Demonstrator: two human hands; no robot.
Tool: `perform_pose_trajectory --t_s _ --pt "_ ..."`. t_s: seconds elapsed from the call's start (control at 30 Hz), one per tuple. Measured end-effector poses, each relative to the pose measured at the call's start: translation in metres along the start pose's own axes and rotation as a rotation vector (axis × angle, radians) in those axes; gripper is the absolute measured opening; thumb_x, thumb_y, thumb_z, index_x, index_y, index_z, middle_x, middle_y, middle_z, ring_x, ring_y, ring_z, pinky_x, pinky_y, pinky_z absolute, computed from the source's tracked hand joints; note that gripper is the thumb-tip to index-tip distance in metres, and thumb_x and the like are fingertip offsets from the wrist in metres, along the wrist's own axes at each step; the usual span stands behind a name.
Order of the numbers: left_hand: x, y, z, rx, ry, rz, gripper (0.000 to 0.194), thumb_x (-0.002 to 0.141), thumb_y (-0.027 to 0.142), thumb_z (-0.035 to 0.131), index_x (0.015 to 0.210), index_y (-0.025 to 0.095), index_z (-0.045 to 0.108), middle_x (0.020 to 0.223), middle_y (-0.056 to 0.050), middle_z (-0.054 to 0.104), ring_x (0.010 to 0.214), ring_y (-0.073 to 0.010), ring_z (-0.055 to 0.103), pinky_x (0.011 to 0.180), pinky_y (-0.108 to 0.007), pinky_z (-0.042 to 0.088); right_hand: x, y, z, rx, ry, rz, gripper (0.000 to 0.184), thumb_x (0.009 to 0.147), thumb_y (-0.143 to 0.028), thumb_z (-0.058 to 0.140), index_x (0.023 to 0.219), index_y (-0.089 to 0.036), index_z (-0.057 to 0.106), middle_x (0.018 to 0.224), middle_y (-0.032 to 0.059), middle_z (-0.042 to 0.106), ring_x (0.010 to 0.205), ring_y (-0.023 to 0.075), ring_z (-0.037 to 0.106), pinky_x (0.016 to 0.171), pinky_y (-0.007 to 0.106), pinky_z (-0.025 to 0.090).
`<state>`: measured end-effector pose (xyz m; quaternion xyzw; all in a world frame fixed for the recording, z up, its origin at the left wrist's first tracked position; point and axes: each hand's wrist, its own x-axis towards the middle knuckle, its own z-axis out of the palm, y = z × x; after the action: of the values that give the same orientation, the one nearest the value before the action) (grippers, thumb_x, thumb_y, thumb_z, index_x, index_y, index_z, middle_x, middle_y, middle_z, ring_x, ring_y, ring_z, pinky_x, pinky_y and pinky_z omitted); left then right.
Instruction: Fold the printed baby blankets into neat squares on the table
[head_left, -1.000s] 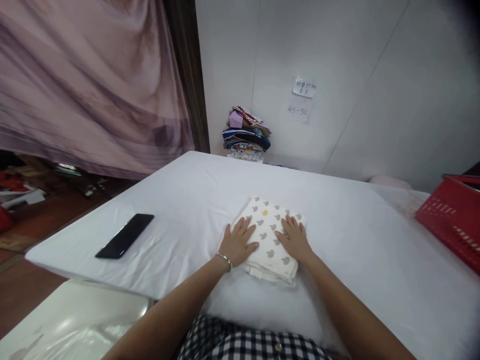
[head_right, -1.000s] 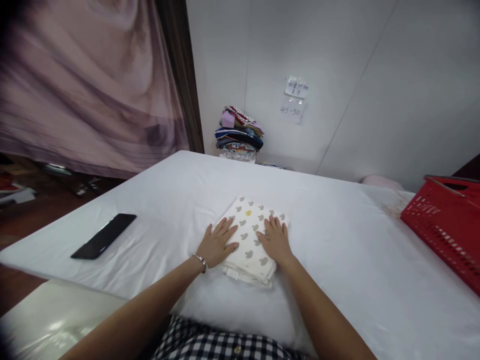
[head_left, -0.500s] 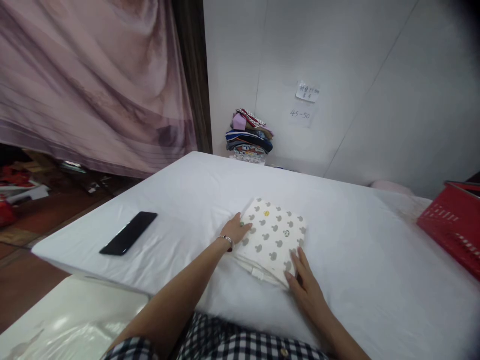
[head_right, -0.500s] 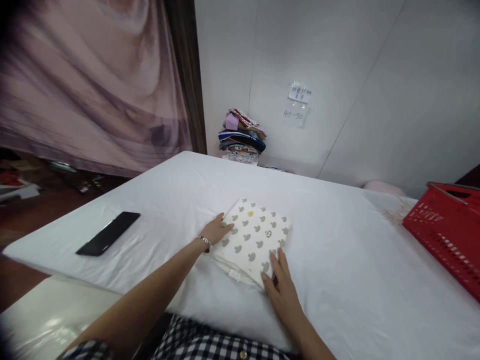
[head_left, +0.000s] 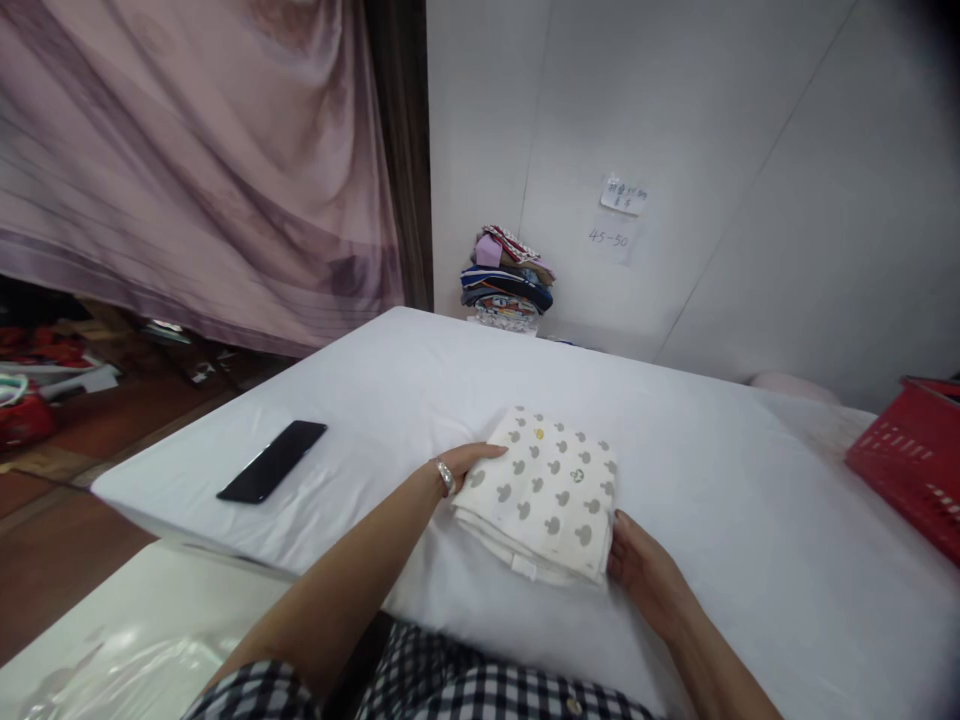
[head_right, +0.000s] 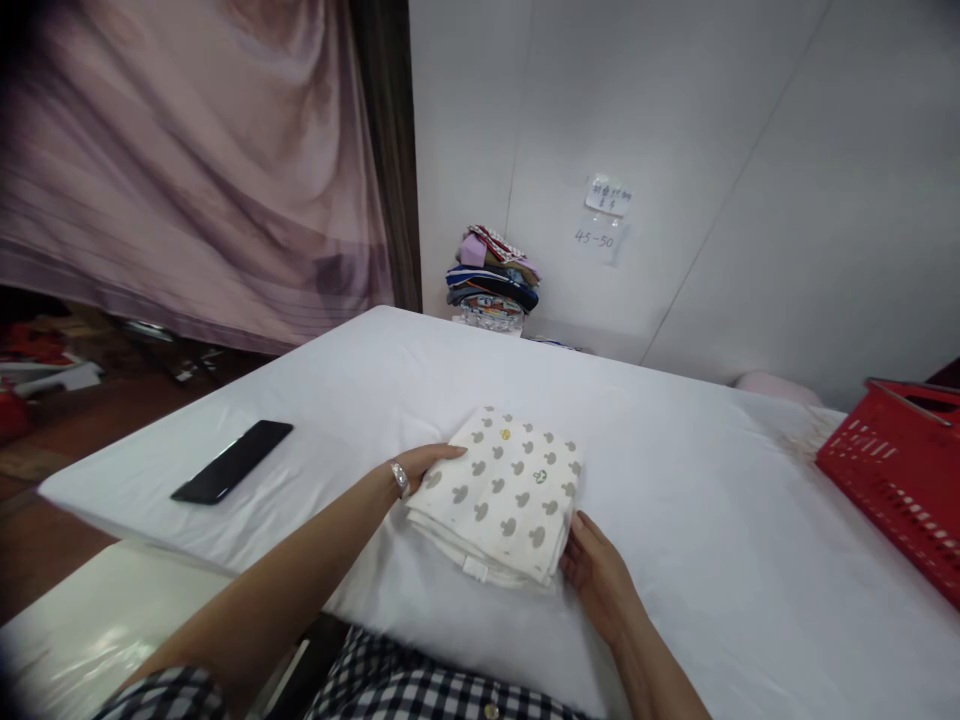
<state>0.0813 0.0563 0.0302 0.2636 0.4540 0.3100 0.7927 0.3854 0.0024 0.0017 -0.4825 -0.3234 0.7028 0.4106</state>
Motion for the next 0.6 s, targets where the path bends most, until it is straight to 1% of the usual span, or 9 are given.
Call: perform_pose_trajectory --t_s 0.03,0.1,0.2,0.3,0.37,0.43,0.53,0.6 --pt "-0.002 -0.001 0.000 0.006 -0.016 0.016 0.051 0.056 0.035 0.076 0.099 0.012 0.062 0.095 -0.012 0.069 0.086 -0.0258 0.065 0.077 -0.037 0.054 0.000 -0.001 0.002 -0.017 -0.040 0.008 0.055 0.078 -0.052 0.057 0.121 -0.018 0.052 0.122 0.0102 0.058 0.110 0.0271 0.054 0.085 0.040 0.050" --pt "-0.006 -0.004 -0.001 0.024 -0.009 0.032 0.051 0.055 0.034 0.078 0.098 0.012 0.062 0.093 -0.012 0.070 0.084 -0.0259 0.066 0.076 -0.037 0.054 0.001 -0.004 0.006 -0.024 -0.085 0.039 0.052 0.079 -0.056 0.052 0.114 -0.017 0.058 0.117 0.0106 0.061 0.108 0.0269 0.056 0.085 0.039 0.050" --pt "-0.010 -0.009 -0.003 0.035 0.038 0.054 0.052 0.052 0.033 0.079 0.096 0.011 0.062 0.090 -0.012 0.070 0.080 -0.0255 0.066 0.073 -0.036 0.054 -0.001 -0.010 0.013 0.017 -0.114 0.127 0.054 0.079 -0.059 0.050 0.113 -0.018 0.059 0.112 0.0102 0.063 0.104 0.0256 0.058 0.084 0.038 0.050" --pt "-0.013 -0.015 -0.004 0.022 0.068 0.066 0.057 0.050 0.030 0.080 0.100 0.010 0.059 0.087 -0.012 0.070 0.077 -0.0256 0.066 0.071 -0.036 0.054 -0.005 -0.012 0.020 0.076 -0.094 0.213 0.056 0.078 -0.057 0.054 0.118 -0.019 0.056 0.112 0.0092 0.064 0.102 0.0245 0.059 0.086 0.037 0.048" --pt "-0.016 -0.018 -0.004 0.011 0.067 0.076 0.064 0.050 0.028 0.081 0.106 0.011 0.056 0.087 -0.012 0.070 0.076 -0.0257 0.066 0.071 -0.037 0.054 -0.008 -0.011 0.024 0.100 -0.063 0.228 0.055 0.077 -0.053 0.056 0.119 -0.017 0.055 0.112 0.0095 0.064 0.102 0.0247 0.059 0.087 0.037 0.047" --pt "-0.019 -0.020 -0.002 0.007 0.055 0.096 0.071 0.051 0.026 0.081 0.114 0.013 0.051 0.088 -0.011 0.070 0.075 -0.0258 0.066 0.070 -0.038 0.053 -0.010 -0.008 0.027 0.109 -0.069 0.174 0.053 0.077 -0.047 0.060 0.119 -0.015 0.055 0.111 0.0105 0.064 0.102 0.0251 0.059 0.088 0.038 0.046" --pt "-0.025 -0.021 0.002 0.019 0.047 0.124 0.082 0.052 0.026 0.080 0.124 0.015 0.042 0.092 -0.011 0.069 0.077 -0.0264 0.066 0.071 -0.040 0.053 -0.010 -0.005 0.030 0.104 -0.103 0.023 0.051 0.076 -0.038 0.064 0.121 -0.016 0.053 0.111 0.0102 0.064 0.101 0.0249 0.060 0.088 0.038 0.047" --pt "-0.028 -0.020 0.006 0.035 0.050 0.161 0.089 0.053 0.027 0.079 0.130 0.017 0.036 0.097 -0.011 0.068 0.080 -0.0271 0.066 0.073 -0.041 0.052 -0.008 -0.004 0.030 0.086 -0.081 -0.036 0.053 0.074 -0.035 0.066 0.122 -0.018 0.051 0.110 0.0095 0.064 0.099 0.0248 0.061 0.085 0.038 0.048"
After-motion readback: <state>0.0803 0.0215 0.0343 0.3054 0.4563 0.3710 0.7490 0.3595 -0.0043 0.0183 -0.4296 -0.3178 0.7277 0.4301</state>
